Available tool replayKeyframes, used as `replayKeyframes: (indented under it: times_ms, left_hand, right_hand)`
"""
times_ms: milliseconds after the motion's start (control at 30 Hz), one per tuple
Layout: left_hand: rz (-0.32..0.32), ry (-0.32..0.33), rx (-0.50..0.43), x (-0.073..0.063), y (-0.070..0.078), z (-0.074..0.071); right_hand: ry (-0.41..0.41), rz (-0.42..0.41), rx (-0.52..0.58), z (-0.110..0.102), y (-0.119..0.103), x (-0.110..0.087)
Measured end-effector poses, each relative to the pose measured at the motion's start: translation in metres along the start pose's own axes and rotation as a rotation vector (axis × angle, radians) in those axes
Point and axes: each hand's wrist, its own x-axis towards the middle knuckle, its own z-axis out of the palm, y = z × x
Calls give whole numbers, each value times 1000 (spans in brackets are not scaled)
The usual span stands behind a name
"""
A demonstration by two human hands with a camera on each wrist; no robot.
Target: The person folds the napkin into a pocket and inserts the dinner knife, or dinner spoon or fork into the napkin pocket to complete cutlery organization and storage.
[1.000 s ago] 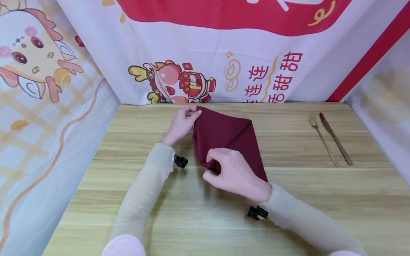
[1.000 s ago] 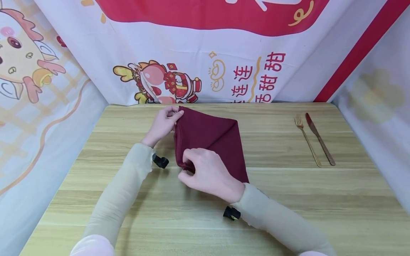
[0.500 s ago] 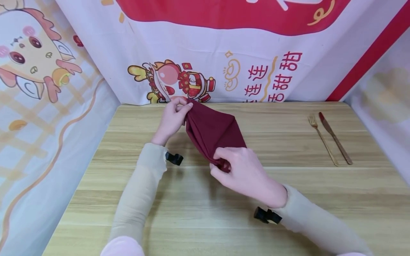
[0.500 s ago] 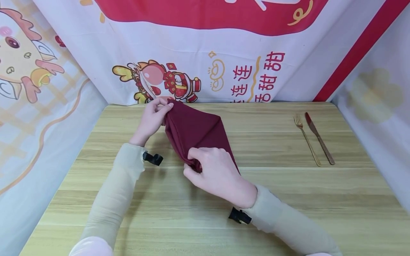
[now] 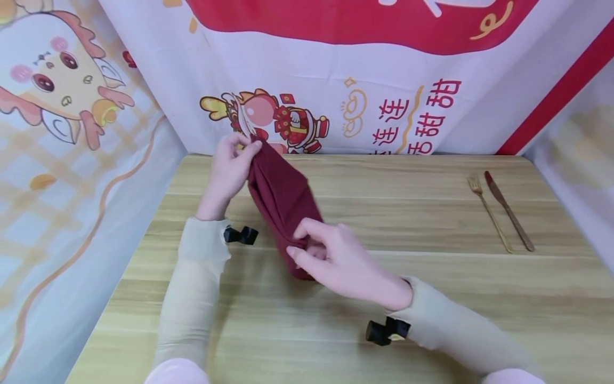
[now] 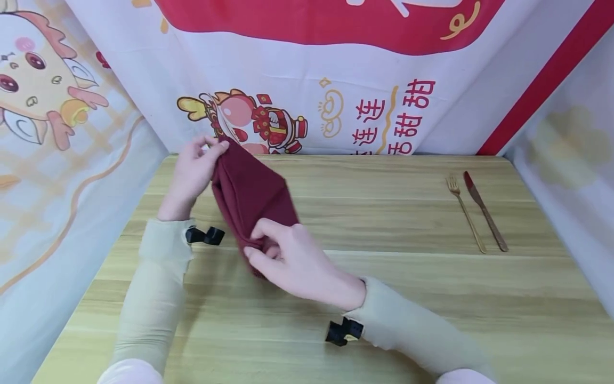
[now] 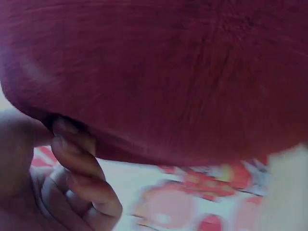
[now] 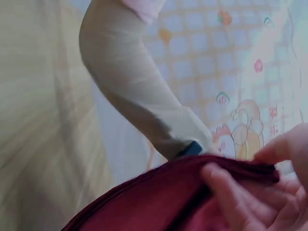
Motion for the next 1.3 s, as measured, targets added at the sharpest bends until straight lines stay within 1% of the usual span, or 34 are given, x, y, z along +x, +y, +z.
replayKeyframes:
  times_ms: [67,133,167,233,300,367,400,433,500,533,633,767,833,933,1033,1100,1200,1300]
  left_hand:
    - [1,35,-23,-3,22,-9]
    - [36,76,-59,-5,43,-15]
    - [52,86,-88,-7,52,-17]
    - [82,103,-92,-7,64,-16]
    - [90,103,-14,-5,67,-8]
    - [54,66,78,-2,60,5]
    - [35,48,142,0,54,14]
    - [12,25,187,2,46,23]
    - [-19,-20,239,6,30,41]
    - [-37,-45,231,7,21,50]
    - [-68,-103,169,10,-1,73]
    - [-102,-153,56,9,-20,98]
    - [-110,-156,13,8,-28,109]
    - [-122,-157,-41,6,-38,122]
    - [-139,-159,-88,2,-47,135]
    - [-158,-173,-136,-1,-54,144]
    - [-188,-197,-209,-4,-65,157]
    - [-229,-225,-254,-8,-73,170]
  right_hand:
    - [4,-23,201,5,-6,4]
    - [16,-67,395,9,-8,6]
    - [30,-91,469,10,-8,7]
    - [64,-133,549,10,-2,7]
    - [91,-140,571,8,9,3]
    - [112,-96,556,3,22,-3]
    - [121,-65,538,0,28,-7]
    - [130,-28,517,-3,34,-12]
    - [149,43,471,-10,45,-21]
    - [159,71,446,-14,50,-25]
    - [186,127,376,-23,61,-36]
    - [210,169,272,-33,72,-48]
    - [223,185,214,-37,77,-54]
    - [250,201,81,-44,83,-61]
    - [257,208,-41,-51,90,-69]
    - [247,211,-105,-55,95,-73]
    - [211,223,-157,-61,101,-79]
    - [157,272,-211,-68,106,-84]
